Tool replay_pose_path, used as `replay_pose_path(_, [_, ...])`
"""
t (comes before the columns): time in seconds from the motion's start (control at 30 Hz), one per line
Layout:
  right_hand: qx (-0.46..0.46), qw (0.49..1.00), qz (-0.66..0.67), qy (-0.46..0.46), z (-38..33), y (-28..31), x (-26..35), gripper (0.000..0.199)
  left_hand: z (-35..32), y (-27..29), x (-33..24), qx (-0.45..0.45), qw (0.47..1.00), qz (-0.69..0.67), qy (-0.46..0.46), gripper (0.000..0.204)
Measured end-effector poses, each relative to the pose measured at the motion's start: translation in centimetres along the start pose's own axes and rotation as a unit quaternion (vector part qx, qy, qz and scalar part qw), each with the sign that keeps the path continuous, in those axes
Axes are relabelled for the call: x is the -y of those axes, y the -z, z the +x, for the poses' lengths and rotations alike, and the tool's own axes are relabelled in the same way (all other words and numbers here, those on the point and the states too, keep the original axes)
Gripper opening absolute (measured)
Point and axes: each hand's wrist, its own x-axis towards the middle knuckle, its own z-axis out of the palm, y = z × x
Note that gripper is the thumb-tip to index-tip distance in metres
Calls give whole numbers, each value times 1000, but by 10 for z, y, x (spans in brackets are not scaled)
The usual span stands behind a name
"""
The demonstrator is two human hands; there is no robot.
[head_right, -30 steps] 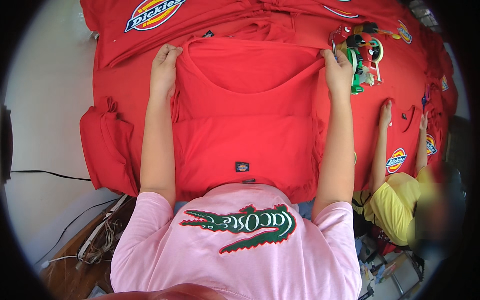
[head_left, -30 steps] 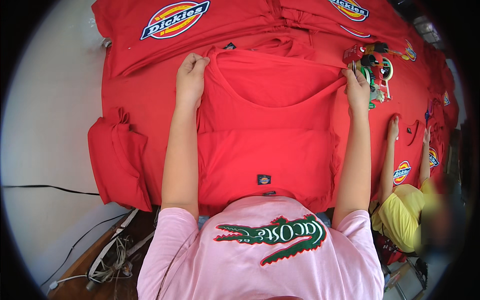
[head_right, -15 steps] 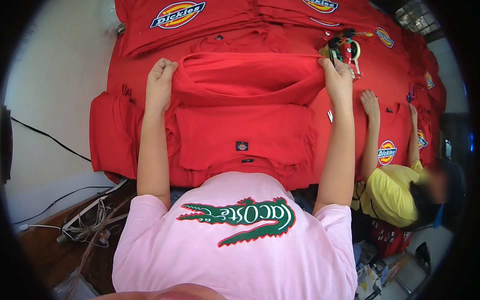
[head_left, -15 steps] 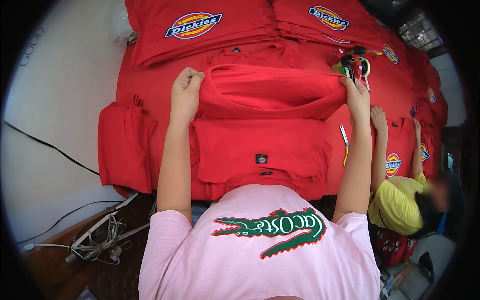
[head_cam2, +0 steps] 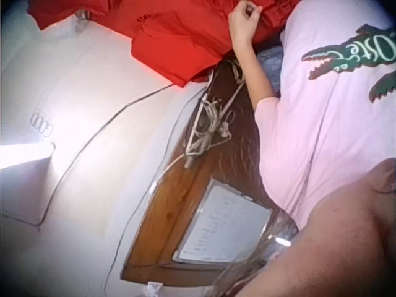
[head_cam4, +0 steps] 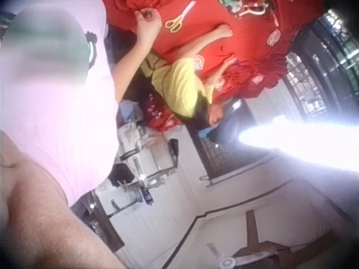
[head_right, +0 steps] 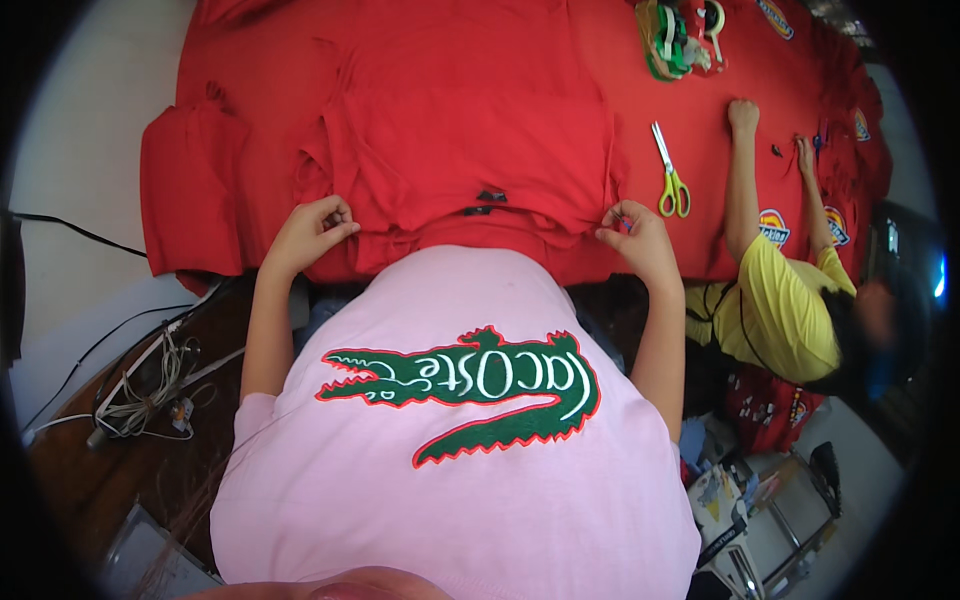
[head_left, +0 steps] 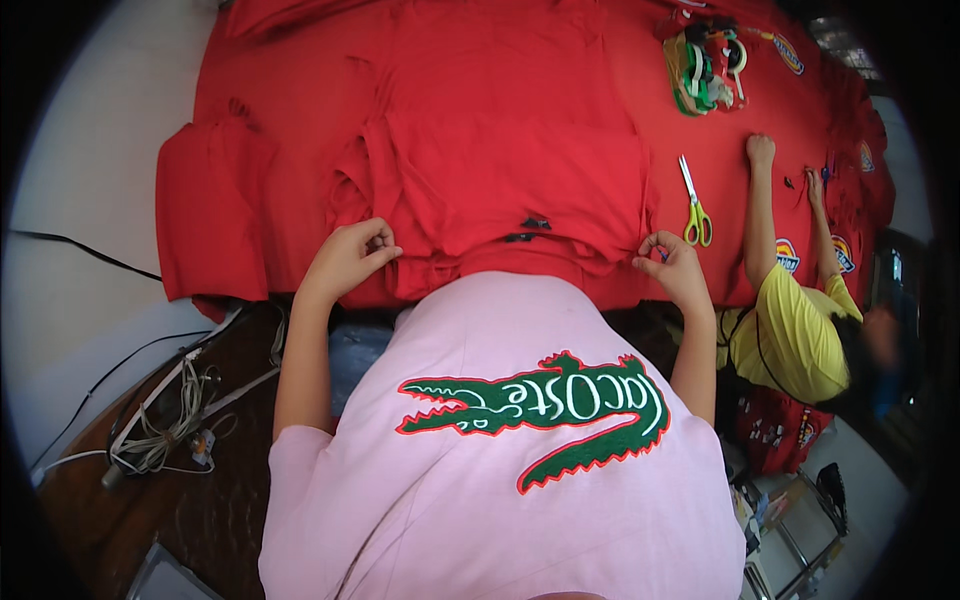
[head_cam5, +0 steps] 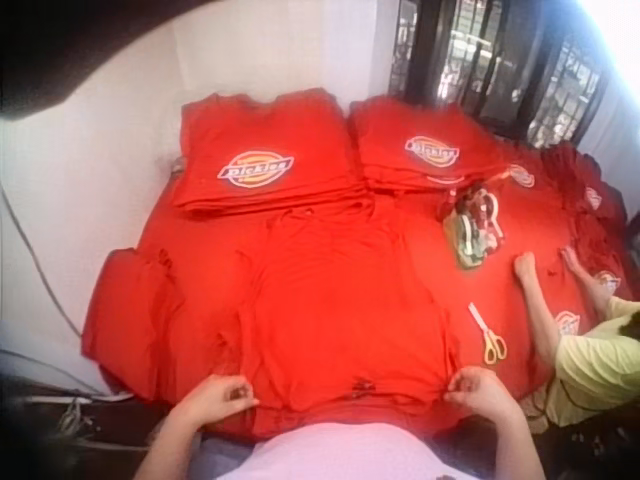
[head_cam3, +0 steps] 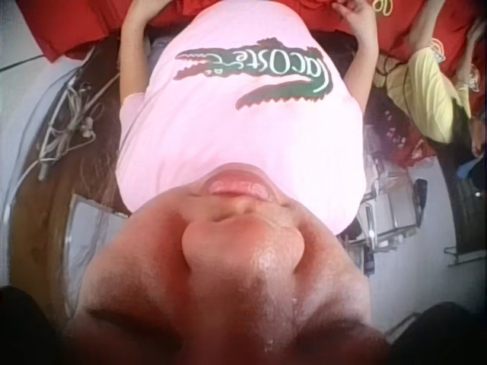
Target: The person sorts, aligns, and folds red t-shirts at a work table, occasionally using shears to trim stray threads.
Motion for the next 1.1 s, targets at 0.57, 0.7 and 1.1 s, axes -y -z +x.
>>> replay_pose_path(0.57, [-96,991,86,-42,23,-18,-1,23,37,-80,-14,-236,964,118,-29,60])
replay_pose_path(0.7, [-114,990,80,-35,21,-12,-17,21,35,-72,22,-264,959,-102,-22,48])
replay_pose_path(1.1, [-84,988,115,-64,23,-12,-18,23,-3,-48,40,-191,930,-295,109,22])
